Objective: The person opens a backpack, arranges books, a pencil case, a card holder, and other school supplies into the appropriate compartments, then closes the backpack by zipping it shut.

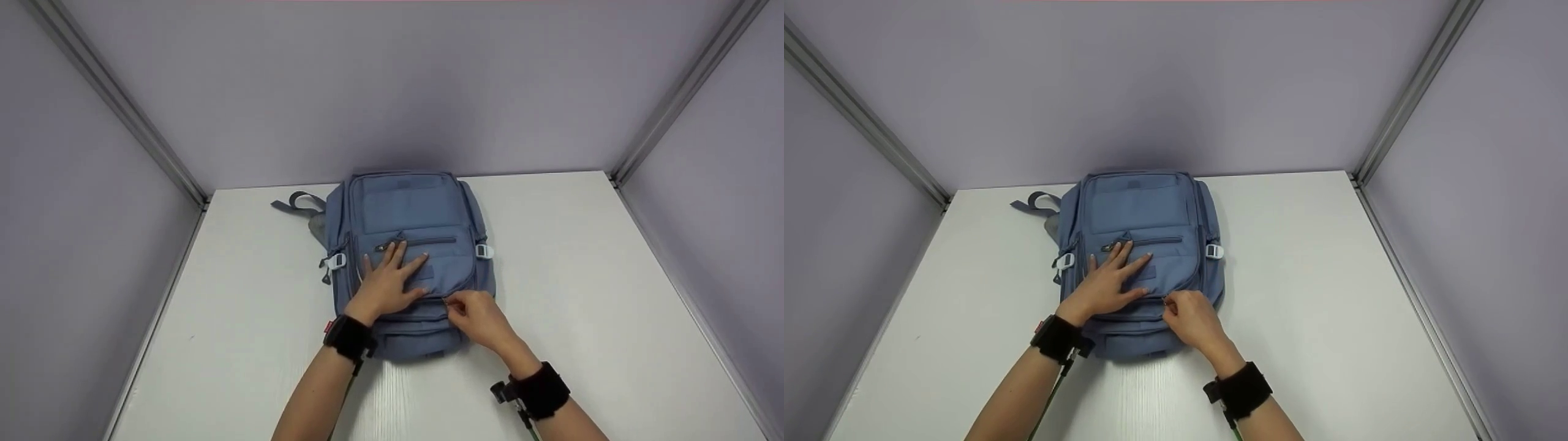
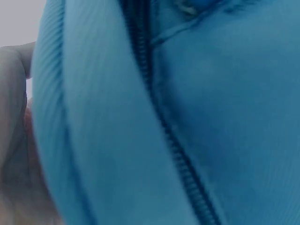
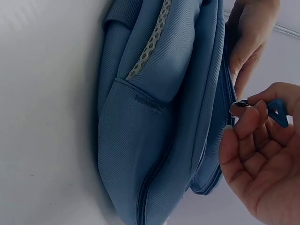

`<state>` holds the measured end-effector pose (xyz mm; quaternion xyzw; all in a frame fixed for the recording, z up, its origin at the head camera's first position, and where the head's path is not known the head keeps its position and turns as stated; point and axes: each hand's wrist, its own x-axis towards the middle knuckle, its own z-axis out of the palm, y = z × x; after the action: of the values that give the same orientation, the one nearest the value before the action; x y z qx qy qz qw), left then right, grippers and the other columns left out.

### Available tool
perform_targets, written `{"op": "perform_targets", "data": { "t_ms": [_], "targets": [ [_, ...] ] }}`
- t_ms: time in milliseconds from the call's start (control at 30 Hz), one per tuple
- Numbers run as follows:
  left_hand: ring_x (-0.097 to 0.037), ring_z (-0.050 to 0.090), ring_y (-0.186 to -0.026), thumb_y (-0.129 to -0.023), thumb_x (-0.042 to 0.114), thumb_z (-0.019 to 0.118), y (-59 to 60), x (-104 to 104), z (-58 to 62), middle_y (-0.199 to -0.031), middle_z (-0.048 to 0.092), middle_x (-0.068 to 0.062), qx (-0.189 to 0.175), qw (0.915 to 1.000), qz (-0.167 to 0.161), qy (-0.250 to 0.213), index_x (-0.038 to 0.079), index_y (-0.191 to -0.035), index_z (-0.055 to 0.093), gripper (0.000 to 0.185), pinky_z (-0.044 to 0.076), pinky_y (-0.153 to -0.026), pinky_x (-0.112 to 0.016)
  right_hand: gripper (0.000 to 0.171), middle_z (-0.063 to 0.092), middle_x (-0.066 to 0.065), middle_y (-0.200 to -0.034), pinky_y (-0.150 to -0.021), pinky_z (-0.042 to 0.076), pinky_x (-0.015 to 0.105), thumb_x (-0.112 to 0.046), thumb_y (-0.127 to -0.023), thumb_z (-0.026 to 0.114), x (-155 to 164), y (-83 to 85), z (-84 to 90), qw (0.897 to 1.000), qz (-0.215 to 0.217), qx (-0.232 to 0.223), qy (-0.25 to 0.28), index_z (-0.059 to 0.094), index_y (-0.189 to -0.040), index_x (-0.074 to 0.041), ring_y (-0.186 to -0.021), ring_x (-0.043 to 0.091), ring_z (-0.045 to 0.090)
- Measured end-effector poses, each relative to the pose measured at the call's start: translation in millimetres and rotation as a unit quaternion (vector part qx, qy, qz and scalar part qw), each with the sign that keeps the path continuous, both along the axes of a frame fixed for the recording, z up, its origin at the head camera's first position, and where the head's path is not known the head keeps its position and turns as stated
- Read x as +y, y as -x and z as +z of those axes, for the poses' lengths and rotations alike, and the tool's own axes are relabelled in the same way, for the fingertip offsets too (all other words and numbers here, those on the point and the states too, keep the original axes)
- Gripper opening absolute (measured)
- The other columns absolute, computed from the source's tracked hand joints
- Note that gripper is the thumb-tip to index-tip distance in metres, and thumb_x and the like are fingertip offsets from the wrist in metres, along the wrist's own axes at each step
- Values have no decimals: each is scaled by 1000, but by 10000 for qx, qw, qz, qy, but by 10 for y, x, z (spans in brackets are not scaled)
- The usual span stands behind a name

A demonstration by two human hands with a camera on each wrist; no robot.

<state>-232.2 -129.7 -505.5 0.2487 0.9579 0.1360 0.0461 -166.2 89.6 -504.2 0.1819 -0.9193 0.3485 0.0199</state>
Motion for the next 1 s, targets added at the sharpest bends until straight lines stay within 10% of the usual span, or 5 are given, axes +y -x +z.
{"op": "perform_targets", "data": {
  "t_ms": [367,633,1000],
  "targets": [
    [-33,31,-142,-95,49,61,-161,-3,18,-152,40,-7,918,9934,-313,-612,24,-143,52,55,20,-108,-67,16,63,-5,-71,-53,43,24,-3,-91,63,-6,-17,37,9986,150,-456,224,74,-103,1,-57,4,50],
    [-17,58,-84,-87,23,77,-494,148,93,-100,58,-4,1629,9685,-1409,-1249,11,-117,66,33,49,-74,-36,14,60,-7,-57,-44,45,25,-6,-93,62,-17,-46,122,9906,-201,-1127,752,73,-96,2,-47,9,56],
    [-15,61,-68,-88,19,76,-577,421,-30,-79,57,-1,1782,9727,-1157,-937,10,-88,64,15,50,-58,-26,13,60,-10,-60,-45,45,25,-20,-95,67,-5,-98,235,9889,645,-1127,723,69,-86,-12,-50,8,57]
  ]
}}
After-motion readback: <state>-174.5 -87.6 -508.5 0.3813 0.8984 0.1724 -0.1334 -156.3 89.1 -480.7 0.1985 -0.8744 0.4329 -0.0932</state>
